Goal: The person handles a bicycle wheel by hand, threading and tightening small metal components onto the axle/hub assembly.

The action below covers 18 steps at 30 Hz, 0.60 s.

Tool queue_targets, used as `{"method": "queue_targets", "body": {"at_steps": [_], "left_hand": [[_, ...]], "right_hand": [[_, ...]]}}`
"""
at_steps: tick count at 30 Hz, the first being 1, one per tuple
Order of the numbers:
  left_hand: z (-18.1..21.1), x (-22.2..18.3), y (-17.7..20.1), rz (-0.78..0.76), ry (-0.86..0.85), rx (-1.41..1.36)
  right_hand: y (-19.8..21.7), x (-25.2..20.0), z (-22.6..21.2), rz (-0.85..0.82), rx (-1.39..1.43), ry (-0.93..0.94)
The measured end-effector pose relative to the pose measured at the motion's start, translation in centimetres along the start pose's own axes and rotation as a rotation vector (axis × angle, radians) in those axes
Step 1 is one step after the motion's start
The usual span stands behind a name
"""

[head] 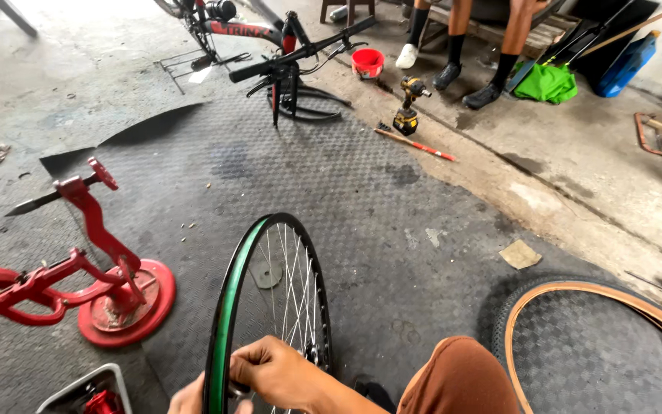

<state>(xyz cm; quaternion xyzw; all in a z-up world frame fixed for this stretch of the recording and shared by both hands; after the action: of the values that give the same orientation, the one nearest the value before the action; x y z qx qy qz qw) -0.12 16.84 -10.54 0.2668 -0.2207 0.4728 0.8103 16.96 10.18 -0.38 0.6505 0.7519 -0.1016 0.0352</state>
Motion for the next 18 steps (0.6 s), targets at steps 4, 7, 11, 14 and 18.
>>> {"method": "queue_targets", "body": {"at_steps": [4,7,11,14,18], "left_hand": [[5.4,1.4,-0.9,0.187,0.11,0.077],[10.5,1.5,-0.8,0.224,0.325,0.215],[12.6,4.0,-0.1,0.222,0.302,0.158],[13.6,3.9,0.0,0.235,0.365,0.173],[14.8,4.5,-0.4,0.217,0.441,0.119]], "right_hand": [[-1.4,-0.4,-1.2,0.24,-0.056,0.164],[-2.1,-1.3,-0.7,0.482,-0.12,0.123],[-1.4,-3.4,-2.9,0.328,-0.352,0.492],[-1.9,-3.2,-3.5,0.226,-0.464,0.493],[-1.9,-3.4,-2.7,0.378,-0.613,0.588]]}}
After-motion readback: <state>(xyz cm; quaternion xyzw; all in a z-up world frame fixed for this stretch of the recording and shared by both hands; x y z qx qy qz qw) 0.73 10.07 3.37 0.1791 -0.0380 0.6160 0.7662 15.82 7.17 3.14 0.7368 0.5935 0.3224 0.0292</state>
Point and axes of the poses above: each hand's wrist, its own x-axis towards the middle knuckle, its own y-axis out of the back of the hand, z = x × y, the point moved 3 cm from there along x, towards the middle knuckle, and after that the axes turned 11 degrees about -x, right-handed, at the moved point
